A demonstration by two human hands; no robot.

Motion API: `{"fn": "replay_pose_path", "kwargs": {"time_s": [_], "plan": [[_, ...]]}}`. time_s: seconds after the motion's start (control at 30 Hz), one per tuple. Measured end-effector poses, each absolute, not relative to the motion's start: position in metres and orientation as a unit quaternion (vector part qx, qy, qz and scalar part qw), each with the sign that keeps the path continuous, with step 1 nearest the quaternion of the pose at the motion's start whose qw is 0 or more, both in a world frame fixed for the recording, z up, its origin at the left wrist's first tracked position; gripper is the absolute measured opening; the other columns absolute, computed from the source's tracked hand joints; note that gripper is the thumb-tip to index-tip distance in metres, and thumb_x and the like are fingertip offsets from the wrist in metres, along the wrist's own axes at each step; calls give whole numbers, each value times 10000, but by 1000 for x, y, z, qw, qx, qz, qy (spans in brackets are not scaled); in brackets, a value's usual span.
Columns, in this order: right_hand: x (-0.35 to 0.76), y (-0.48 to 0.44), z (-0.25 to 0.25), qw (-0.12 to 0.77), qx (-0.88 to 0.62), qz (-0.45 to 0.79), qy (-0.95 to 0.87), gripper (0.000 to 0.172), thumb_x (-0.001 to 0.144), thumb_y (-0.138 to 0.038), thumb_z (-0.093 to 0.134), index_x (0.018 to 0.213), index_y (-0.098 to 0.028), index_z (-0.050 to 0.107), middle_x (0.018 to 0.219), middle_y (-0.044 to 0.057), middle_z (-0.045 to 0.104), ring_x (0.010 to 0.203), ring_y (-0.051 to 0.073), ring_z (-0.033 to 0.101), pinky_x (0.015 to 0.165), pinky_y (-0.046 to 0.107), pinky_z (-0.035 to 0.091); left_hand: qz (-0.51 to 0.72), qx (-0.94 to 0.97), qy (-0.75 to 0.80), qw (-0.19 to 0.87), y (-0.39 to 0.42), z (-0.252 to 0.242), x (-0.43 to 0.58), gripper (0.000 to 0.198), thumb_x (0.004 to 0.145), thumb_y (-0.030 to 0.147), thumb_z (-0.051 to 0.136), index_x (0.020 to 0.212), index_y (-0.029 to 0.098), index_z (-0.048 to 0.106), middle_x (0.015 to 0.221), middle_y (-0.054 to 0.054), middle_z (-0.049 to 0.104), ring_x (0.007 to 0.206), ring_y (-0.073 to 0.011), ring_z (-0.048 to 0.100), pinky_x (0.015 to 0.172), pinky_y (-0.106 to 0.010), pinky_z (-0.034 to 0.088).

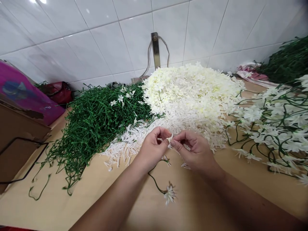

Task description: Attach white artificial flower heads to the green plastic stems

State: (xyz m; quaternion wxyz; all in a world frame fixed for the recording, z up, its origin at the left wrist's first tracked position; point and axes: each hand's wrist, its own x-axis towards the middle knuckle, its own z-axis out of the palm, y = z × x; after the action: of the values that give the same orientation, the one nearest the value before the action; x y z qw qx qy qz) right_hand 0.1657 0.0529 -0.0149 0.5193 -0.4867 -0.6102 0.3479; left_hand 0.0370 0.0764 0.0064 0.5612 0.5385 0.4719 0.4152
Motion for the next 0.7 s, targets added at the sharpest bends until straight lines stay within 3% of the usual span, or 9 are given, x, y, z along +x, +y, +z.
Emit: {"fn": "replay_pose_path", "kwargs": {"time_s": [0.13, 0.4, 0.7], "plan": [[166, 54, -15, 524, -484, 370, -595, 111, 741, -258, 581, 681, -167, 564, 607, 10, 590, 552, 111, 531, 522, 241, 429, 420, 584, 473, 510, 77, 14, 33, 67, 659, 115, 592, 704, 152, 560, 646, 17, 528, 600, -88, 457, 569, -214, 359], [167, 53, -15, 533, -480, 373, -589, 125, 741, -263, 598, 675, -164, 561, 595, 6, 600, 524, 100, 528, 489, 229, 428, 395, 550, 438, 591, 80, 17, 27, 76, 668, 146, 634, 728, 119, 597, 620, 6, 575, 589, -79, 512, 582, -205, 402], [168, 54, -20, 562, -443, 376, -588, 69, 741, -225, 626, 739, -171, 583, 753, 30, 595, 693, 137, 584, 631, 286, 507, 401, 503, 432, 632, 78, 11, 35, 90, 731, 155, 595, 675, 123, 533, 523, 48, 509, 485, -42, 450, 499, -179, 339]]}}
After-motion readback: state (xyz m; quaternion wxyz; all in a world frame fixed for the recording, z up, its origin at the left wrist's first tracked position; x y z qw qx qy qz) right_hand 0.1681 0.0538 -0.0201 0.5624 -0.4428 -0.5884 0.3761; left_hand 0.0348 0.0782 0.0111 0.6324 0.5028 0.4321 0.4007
